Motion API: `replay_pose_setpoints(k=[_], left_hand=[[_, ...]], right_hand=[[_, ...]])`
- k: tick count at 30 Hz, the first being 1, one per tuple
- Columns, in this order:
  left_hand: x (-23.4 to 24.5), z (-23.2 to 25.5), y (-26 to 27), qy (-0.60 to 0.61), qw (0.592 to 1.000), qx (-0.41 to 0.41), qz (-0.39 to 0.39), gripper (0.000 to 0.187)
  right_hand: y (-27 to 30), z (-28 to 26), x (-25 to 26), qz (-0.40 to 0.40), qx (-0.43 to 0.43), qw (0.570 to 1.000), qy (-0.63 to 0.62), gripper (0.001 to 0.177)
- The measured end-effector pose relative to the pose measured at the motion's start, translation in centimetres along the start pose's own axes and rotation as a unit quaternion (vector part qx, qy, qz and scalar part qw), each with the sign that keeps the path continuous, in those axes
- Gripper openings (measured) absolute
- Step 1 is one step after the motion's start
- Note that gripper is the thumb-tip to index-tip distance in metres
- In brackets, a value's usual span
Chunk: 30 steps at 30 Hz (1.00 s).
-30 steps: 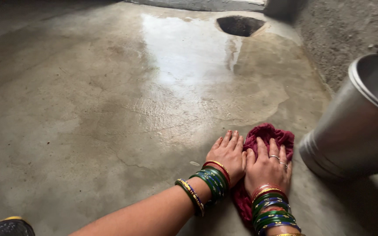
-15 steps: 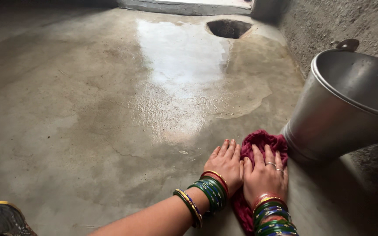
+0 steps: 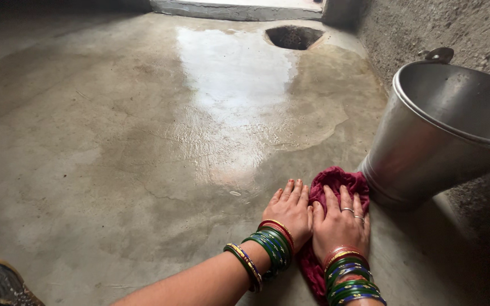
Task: The person wipes a concrete floor by hand with a cloth, periodically rinsing or dipping the cloth in a metal bucket.
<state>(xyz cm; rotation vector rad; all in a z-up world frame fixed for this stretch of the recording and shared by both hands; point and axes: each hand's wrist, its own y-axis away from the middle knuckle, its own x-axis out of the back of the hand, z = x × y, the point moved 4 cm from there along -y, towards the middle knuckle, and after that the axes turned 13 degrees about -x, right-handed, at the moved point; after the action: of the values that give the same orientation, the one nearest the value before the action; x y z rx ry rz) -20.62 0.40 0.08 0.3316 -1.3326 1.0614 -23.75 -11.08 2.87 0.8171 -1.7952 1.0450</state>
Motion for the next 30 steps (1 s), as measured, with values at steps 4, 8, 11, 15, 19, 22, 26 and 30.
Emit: replay_pose_setpoints(k=[4,8,11,15,19,22,26,30], left_hand=[[0.1,0.3,0.0,0.001,1.0,0.001,-0.002,0.062],[-0.4,1.6,0.3,0.012,1.0,-0.001,0.002,0.062],[-0.6,2.7,0.5,0.018,1.0,-0.011,0.007,0.062],[-1.0,4.5,0.6,0.024,0.999,-0.021,0.014,0.062],[-1.7,6.6,0.8,0.022,0.999,-0.038,0.032,0.063],[-2.3,7.9,0.6,0.032,0.998,-0.042,0.041,0.063],[-3.3,9.5,0.3,0.047,0.997,-0.041,0.039,0.063],[-4.5,10.9,-0.6,0.064,0.995,-0.052,0.05,0.064]], right_hand=[[0.1,0.2,0.1,0.004,0.003,1.0,-0.007,0.054],[0.4,1.4,0.2,0.008,0.006,1.0,-0.013,0.054],[0.7,2.6,0.5,0.016,0.012,1.0,-0.009,0.054],[1.1,4.3,1.0,0.02,0.017,1.0,0.008,0.053],[1.6,6.4,1.7,0.024,0.024,0.999,0.005,0.053],[1.6,7.9,2.1,0.015,0.014,1.0,-0.007,0.054],[1.5,9.9,2.2,-0.013,-0.018,1.0,-0.019,0.053],[0.6,12.3,1.6,-0.028,-0.024,0.999,-0.012,0.054]])
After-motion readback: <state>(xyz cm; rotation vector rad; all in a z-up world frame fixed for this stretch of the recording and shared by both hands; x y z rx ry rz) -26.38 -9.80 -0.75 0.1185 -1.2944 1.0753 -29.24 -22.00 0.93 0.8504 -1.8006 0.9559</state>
